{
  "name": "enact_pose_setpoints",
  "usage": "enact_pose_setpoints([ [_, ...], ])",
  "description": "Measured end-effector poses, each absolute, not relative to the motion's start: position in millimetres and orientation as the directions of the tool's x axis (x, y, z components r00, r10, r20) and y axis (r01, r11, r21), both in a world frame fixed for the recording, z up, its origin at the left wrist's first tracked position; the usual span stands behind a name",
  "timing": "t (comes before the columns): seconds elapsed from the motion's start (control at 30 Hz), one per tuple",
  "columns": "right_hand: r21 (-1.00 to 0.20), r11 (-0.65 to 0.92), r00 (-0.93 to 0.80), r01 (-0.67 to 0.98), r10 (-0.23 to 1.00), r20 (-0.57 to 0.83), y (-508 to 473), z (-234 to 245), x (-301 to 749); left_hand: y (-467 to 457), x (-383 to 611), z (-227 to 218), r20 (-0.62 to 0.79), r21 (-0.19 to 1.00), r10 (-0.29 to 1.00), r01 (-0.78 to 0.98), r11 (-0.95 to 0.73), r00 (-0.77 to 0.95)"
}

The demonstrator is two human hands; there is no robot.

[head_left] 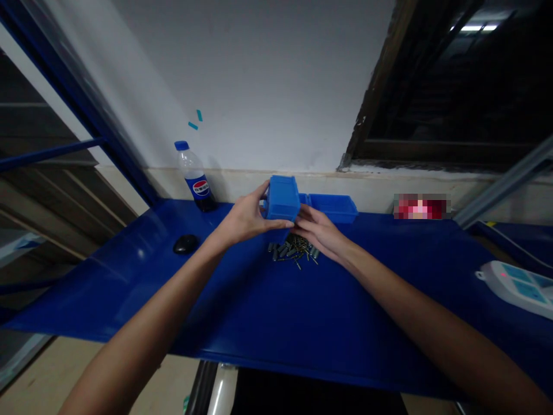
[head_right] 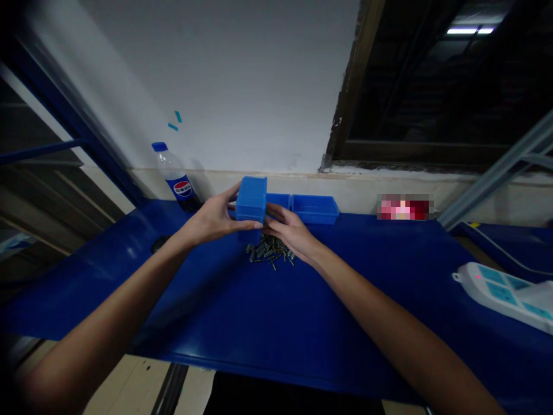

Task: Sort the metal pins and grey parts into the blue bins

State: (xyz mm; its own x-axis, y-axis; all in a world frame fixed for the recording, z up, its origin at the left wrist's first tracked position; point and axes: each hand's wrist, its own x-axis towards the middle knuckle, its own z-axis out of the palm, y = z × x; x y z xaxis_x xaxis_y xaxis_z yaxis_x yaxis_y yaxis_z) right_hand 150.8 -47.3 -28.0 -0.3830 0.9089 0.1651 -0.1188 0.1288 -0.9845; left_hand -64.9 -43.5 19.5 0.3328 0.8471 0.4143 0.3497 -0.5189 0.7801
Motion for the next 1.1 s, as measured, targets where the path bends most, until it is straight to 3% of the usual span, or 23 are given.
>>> enact_pose_setpoints([
  [0.17, -0.978, -0.013, -0.283, -0.208, 0.958, 0.048, -50, -43, 162, -36, -31, 27, 0.383, 0.604, 0.835, 0.577, -0.55, 0.395],
  [0.4, -0.959, -0.096, -0.174, -0.266, 0.984, -0.05, -35, -57, 182, -20, -5, 4, 0.312, 0.454, 0.819, 0.682, -0.574, 0.482],
  [0.6, -1.0, -0.003, -0.192, 0.024, 0.981, -0.007, -18, -62, 210, -16, -6, -20, 0.317, 0.479, 0.827, 0.675, -0.562, 0.464],
  [0.73, -0.988, 0.051, -0.211, 0.143, 0.977, 0.02, -11, -64, 222, -18, -4, -30, 0.287, 0.414, 0.828, 0.717, -0.561, 0.483],
  [1.0, -0.949, -0.035, -0.271, 0.312, 0.955, -0.124, -7, -53, 255, -23, 1, -40, 0.26, 0.299, 0.809, 0.753, -0.587, 0.527],
  [1.1, -0.921, 0.0, -0.25, 0.391, 0.962, -0.106, -3, -47, 267, -22, 5, -41, 0.221, 0.232, 0.803, 0.77, -0.594, 0.553],
])
